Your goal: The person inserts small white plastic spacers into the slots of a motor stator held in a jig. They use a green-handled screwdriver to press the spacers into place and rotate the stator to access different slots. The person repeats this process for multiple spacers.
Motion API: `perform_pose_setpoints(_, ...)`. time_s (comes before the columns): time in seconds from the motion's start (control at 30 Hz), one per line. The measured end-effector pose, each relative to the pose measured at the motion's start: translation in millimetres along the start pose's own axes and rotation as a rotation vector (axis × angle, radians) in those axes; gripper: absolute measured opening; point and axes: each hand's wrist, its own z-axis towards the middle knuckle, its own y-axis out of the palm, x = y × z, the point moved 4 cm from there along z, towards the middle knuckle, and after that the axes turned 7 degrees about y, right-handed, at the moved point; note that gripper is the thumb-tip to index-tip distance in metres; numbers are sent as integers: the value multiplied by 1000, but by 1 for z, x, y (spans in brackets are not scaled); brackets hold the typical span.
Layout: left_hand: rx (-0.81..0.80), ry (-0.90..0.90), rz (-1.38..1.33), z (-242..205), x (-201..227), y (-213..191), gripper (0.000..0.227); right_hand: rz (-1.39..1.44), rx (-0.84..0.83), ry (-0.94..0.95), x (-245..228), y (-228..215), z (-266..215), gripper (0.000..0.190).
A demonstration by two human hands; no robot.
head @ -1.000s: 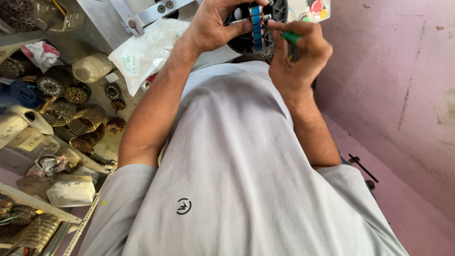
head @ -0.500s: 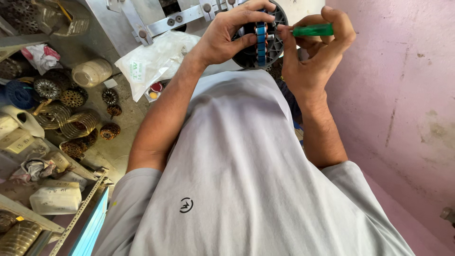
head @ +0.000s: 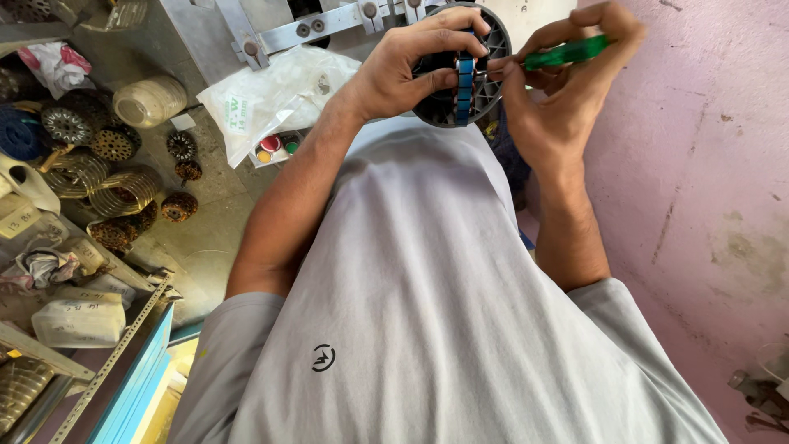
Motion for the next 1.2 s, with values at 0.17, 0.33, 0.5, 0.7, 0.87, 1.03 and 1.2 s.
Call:
perform_pose_setpoints(0.17,-9,-2,1,-3,-2,2,34,69,-217,-4,15,-8,22,60)
perform_pose_setpoints(0.33,1,17,5,0,-1,3,34,35,-282,-96,18,-12,19,55)
perform_pose_setpoints(0.5,25,-40,-26,0,2,3,33,19,-49,-347,15,8,-11,55)
perform_pose_setpoints(0.7,29,-14,61,1,13,4,34,51,-30,-261,13,0,-15,57)
perform_pose_setpoints(0.87,363,-108,419,-37,27,-2,28,109,379,-286,-7,-36,-29,58)
perform_pose_setpoints(1.03,288,-554,973,-115,9,-29,10,196,429,-64,9,-47,-53,56)
perform_pose_setpoints(1.2,94,-624,1149,-159,-19,-36,13,376,377,97,30,-30,-67,54)
